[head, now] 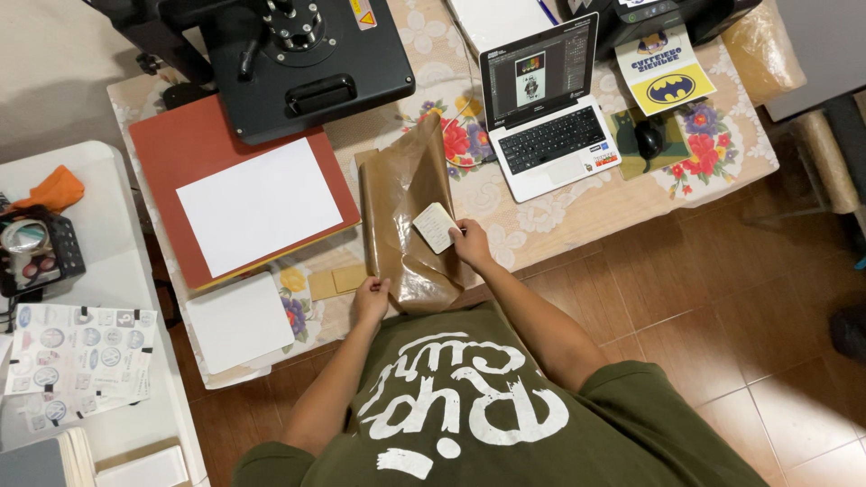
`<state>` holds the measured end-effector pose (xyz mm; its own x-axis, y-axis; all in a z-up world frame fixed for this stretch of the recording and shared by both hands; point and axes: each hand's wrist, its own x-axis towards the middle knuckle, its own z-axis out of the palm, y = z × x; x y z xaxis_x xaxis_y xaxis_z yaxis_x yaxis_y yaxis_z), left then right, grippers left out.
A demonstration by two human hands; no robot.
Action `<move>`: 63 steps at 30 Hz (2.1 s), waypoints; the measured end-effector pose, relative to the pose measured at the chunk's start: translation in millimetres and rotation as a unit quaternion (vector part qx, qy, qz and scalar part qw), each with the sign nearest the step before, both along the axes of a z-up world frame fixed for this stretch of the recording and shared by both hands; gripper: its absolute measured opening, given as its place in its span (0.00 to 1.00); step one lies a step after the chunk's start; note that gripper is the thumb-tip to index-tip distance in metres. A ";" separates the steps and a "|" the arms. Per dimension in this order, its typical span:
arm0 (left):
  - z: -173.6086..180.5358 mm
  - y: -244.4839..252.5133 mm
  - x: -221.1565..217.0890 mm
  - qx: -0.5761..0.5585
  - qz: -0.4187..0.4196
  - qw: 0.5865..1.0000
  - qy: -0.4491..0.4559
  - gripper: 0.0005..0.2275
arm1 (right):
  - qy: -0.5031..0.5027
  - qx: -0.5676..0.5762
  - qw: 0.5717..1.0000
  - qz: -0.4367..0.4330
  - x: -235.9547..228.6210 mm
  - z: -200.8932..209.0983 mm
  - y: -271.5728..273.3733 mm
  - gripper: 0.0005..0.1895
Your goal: The person operates a heat press by adjusting its temperature settings and then handles various printed materials and a laptop nearby.
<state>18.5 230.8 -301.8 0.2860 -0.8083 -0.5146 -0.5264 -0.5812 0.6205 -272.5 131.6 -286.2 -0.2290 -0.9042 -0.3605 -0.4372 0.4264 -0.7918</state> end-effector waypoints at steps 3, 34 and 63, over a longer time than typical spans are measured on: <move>-21.4 -1.2 -0.7 0.036 -0.034 0.999 0.018 0.15 | 0.032 0.000 0.999 0.013 -11.3 -17.3 -1.8 0.14; -57.1 -29.9 5.3 0.050 0.004 0.983 0.175 0.11 | 0.083 -0.121 0.978 0.146 32.0 3.5 9.7 0.12; 79.6 16.4 21.6 0.148 -0.238 0.959 0.040 0.17 | -0.082 0.109 0.990 -0.040 38.2 -71.4 -15.0 0.15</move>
